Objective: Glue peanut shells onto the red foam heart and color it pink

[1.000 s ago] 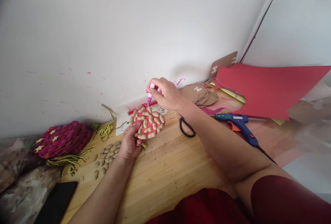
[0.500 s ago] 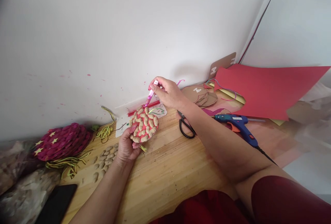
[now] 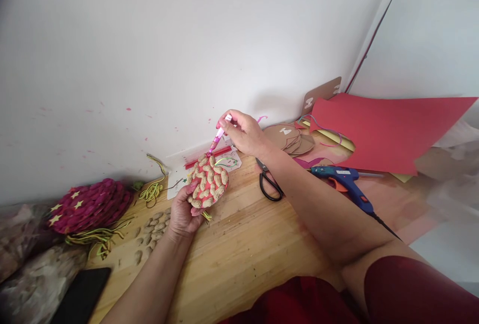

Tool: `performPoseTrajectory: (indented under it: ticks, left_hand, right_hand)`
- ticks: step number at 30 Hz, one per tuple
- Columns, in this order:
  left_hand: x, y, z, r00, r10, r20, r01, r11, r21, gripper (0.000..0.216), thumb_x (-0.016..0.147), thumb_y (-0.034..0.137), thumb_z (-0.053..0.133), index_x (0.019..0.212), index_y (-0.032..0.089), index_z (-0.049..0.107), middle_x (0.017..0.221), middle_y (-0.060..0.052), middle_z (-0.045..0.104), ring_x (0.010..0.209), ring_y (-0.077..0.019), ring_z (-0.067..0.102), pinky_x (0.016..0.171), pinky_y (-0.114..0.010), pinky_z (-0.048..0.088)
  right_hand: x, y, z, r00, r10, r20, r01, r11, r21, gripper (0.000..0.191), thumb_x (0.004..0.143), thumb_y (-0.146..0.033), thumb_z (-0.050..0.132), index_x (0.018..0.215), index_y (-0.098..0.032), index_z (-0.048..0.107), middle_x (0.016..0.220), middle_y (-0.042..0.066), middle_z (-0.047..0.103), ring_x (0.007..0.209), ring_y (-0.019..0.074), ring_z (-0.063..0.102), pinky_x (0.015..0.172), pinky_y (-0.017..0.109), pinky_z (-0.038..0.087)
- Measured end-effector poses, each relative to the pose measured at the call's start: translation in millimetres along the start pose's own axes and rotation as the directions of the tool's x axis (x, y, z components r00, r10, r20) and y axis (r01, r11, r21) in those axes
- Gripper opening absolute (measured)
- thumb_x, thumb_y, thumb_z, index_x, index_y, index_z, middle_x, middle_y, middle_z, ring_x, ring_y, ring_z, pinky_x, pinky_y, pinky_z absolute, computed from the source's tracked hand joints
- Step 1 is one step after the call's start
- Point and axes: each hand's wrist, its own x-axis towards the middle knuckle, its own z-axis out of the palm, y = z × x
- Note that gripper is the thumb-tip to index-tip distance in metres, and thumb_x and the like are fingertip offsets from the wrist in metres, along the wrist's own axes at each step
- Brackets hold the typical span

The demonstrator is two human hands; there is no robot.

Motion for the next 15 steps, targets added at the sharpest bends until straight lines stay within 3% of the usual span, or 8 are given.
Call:
performPoseTrajectory:
  ticks: [15]
  left_hand:
    - [1.7, -2.4, -5.5, 1.0, -0.009, -0.007, 0.009, 1.0, -0.005, 0.032, 0.057, 0.028, 0.078, 0.059, 0.018, 0.048, 0.039, 0.009, 0.039, 0.027, 0.0, 0.021, 0.025, -0.012, 0.016]
  right_hand:
    - [-0.1, 6.2, 1.5, 0.999, -0.001, -0.032, 0.001, 1.0, -0.015, 0.048, 0.09, -0.067, 0.059, 0.084, -0.02, 0.063, 0.073, -0.002, 0.057, 0.062, 0.0125, 0.047, 0.059, 0.027, 0.036]
